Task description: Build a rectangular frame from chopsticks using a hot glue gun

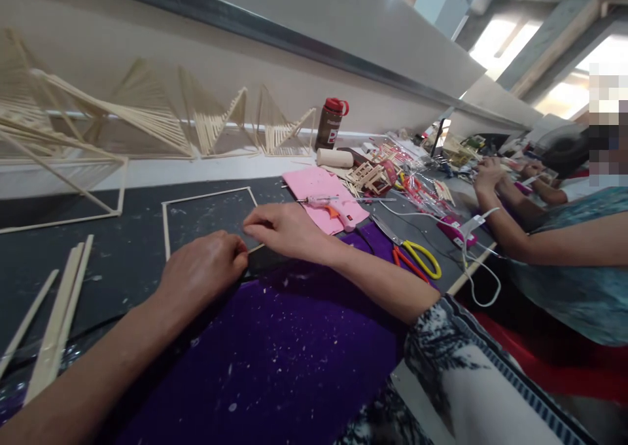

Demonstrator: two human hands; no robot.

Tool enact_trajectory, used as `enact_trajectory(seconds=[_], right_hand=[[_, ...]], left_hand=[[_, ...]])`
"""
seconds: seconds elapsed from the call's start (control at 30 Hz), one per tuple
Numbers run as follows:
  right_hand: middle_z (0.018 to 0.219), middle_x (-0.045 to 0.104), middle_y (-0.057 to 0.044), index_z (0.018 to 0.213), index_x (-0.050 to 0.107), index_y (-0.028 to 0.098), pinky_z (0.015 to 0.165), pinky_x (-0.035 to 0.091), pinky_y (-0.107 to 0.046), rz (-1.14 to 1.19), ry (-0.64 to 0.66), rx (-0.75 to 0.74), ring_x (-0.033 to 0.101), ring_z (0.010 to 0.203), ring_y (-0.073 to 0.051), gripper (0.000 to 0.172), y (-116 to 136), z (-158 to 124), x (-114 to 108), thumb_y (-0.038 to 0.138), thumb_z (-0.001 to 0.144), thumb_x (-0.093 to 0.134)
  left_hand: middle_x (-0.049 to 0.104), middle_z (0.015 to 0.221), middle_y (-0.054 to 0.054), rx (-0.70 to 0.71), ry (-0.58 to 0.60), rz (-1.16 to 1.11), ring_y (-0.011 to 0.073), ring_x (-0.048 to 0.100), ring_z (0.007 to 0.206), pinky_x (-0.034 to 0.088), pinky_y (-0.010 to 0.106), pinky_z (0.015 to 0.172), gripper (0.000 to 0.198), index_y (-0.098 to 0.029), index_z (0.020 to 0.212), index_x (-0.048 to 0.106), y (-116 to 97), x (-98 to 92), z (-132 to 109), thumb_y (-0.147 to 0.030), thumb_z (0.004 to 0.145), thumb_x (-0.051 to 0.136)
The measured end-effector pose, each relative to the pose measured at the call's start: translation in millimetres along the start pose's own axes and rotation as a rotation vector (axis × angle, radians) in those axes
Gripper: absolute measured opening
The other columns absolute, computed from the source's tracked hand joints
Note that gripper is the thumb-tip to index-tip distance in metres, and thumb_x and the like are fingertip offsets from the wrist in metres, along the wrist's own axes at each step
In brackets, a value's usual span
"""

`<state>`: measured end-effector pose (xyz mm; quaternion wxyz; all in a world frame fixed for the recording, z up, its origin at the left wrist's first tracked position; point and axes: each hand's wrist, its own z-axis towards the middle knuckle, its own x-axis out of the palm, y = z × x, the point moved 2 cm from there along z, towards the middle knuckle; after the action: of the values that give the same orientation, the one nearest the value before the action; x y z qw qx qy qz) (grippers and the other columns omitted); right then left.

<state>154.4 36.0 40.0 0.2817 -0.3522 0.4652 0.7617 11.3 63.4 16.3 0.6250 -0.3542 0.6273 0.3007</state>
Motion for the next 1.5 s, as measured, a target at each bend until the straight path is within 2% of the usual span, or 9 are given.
enact_trajectory(seconds=[0.1,0.2,0.3,0.47,0.7,1.0,1.27,1.5], right_hand=[[0.084,0.065,0.001,0.085,0.061,0.018,0.067,0.037,-0.022,0.065,-0.122,0.061,0.056,0.076,-0.010,0.024,-18.2,17.2,9.2,0.030,0.086,0.040],[0.084,0.065,0.001,0.086,0.061,0.018,0.068,0.039,-0.022,0.075,-0.161,0.119,0.056,0.077,-0.010,0.023,-37.2,19.9,14.5,0.030,0.086,0.041],[0.084,0.065,0.000,0.084,0.061,0.018,0.069,0.039,-0.023,0.042,-0.146,0.109,0.056,0.078,-0.011,0.021,-49.5,16.7,17.7,0.028,0.085,0.043],[0.084,0.065,-0.001,0.083,0.062,0.017,0.071,0.040,-0.024,0.041,-0.136,0.109,0.056,0.078,-0.011,0.019,-55.3,14.1,23.1,0.022,0.083,0.044],[0.072,0.064,-0.002,0.081,0.066,0.016,0.061,0.040,-0.025,0.106,-0.036,0.177,0.056,0.065,-0.012,0.017,-67.9,12.8,32.7,0.017,0.076,0.049],[0.067,0.063,-0.001,0.078,0.065,0.016,0.049,0.040,-0.022,0.249,0.017,0.312,0.053,0.049,-0.008,0.012,-69.1,12.2,26.4,0.021,0.073,0.055],[0.074,0.067,-0.001,0.078,0.068,0.019,0.062,0.043,-0.026,0.183,0.037,0.207,0.059,0.068,-0.014,0.012,-70.2,10.2,30.8,0.021,0.071,0.058],[0.075,0.067,-0.001,0.077,0.068,0.020,0.062,0.041,-0.025,0.138,0.054,0.139,0.058,0.068,-0.014,0.011,-73.8,10.7,32.9,0.021,0.070,0.059]], left_hand=[[0.063,0.087,0.006,0.002,-0.004,0.002,0.0244,0.059,0.077,0.036,0.030,0.059,0.028,-0.021,0.084,0.063,-0.4,0.1,0.4,-0.031,0.082,0.037],[0.063,0.086,0.006,0.016,-0.018,-0.007,0.0235,0.058,0.077,0.036,0.030,0.060,0.028,-0.020,0.082,0.063,0.2,2.4,3.6,-0.031,0.082,0.038],[0.063,0.086,0.006,0.001,-0.016,-0.012,0.0232,0.058,0.076,0.037,0.031,0.061,0.028,-0.020,0.081,0.064,1.6,5.6,5.5,-0.032,0.082,0.039],[0.063,0.085,0.008,0.012,-0.041,-0.021,0.0220,0.057,0.077,0.041,0.032,0.066,0.028,-0.017,0.083,0.065,-0.1,6.4,-1.2,-0.033,0.080,0.042],[0.062,0.086,0.006,0.010,-0.058,-0.030,0.0178,0.056,0.076,0.042,0.030,0.067,0.025,-0.017,0.085,0.064,1.3,12.5,-3.6,-0.028,0.082,0.042],[0.062,0.084,0.006,0.022,-0.071,-0.019,0.0176,0.057,0.074,0.041,0.029,0.065,0.025,-0.017,0.084,0.063,1.7,12.3,-4.3,-0.026,0.083,0.039],[0.061,0.085,0.007,0.035,-0.048,-0.023,0.0173,0.056,0.075,0.041,0.029,0.065,0.027,-0.016,0.085,0.063,1.8,10.6,-6.2,-0.027,0.085,0.038],[0.061,0.083,0.008,0.044,-0.058,0.001,0.0180,0.057,0.075,0.040,0.029,0.065,0.028,-0.016,0.083,0.062,2.1,10.4,-6.8,-0.028,0.086,0.037]])
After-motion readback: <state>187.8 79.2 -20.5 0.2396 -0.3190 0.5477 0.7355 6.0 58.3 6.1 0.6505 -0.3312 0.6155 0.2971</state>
